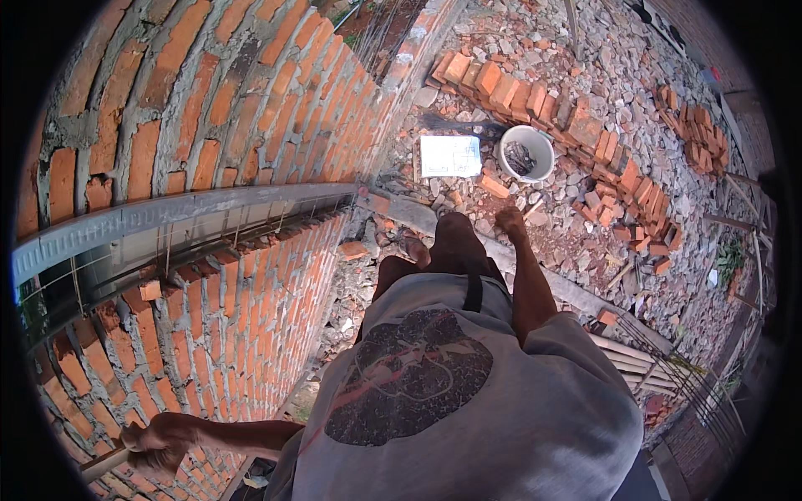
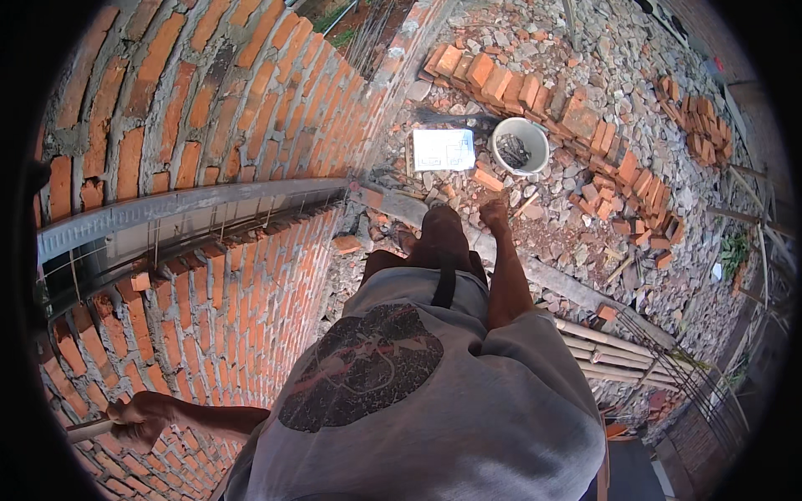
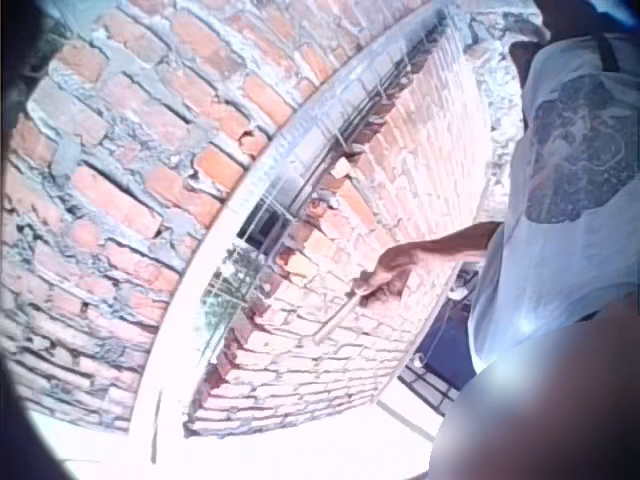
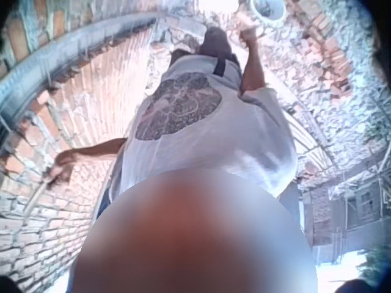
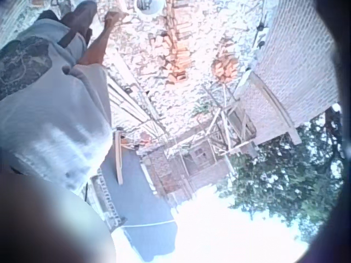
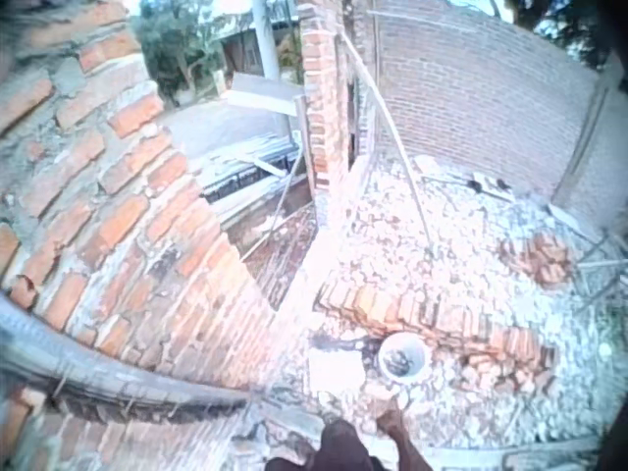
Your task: The person secures a vertical metal frame to a brick wall using wire ties. They wrap wire around the frame and wall, twist it tight, and use a wooden stick to adjust the frame's position.
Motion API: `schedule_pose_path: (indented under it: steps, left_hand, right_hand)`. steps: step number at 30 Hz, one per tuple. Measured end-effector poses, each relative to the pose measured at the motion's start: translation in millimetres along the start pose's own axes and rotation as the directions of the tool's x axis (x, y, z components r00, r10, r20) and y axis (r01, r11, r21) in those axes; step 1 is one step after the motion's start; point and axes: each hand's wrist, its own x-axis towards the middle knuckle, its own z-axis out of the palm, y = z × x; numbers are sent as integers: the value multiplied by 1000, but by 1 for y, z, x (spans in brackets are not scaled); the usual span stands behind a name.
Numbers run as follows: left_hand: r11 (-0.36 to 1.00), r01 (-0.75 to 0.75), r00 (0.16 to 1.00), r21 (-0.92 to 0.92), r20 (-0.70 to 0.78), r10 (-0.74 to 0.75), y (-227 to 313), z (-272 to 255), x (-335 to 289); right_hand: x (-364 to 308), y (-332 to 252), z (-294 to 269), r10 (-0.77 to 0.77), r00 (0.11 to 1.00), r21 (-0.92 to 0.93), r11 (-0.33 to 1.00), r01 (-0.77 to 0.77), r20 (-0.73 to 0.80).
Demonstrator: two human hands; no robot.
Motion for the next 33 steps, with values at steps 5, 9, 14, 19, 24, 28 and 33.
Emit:
schedule_pose_path:
  steps: [5, 9, 14, 19, 24, 28, 33]
  left_hand:
    - [901, 434, 311, 0, 938, -150, 132, -17, -204]
    - [869, 491, -429, 52, 883, 190, 166, -62, -355]
    - [852, 380, -779, 361, 621, 85, 134, -155, -478]
    - [774, 218, -904, 595, 422, -69, 115, -225, -519]
    - [755, 9, -965, 656, 204, -165, 125, -254, -529]
    - [860, -18, -979, 510, 164, -117, 140, -249, -554]
    - [856, -2, -983, 517, 157, -97, 148, -225, -585]
  right_hand:
    - [-79, 54, 60, -12, 973, -377, 921, 101, 229]
    - [-111, 84, 101, 164, 879, -521, 847, 107, 447]
    - [-89, 128, 153, 281, 757, -679, 679, 277, 590]
    - [-30, 185, 224, 642, 623, -372, 766, -524, 446]
    - [42, 209, 278, 664, 575, -446, 747, -493, 478]
    - [70, 250, 299, 687, 641, -263, 725, -636, 343]
    - [31, 283, 253, 534, 779, -339, 836, -430, 328]
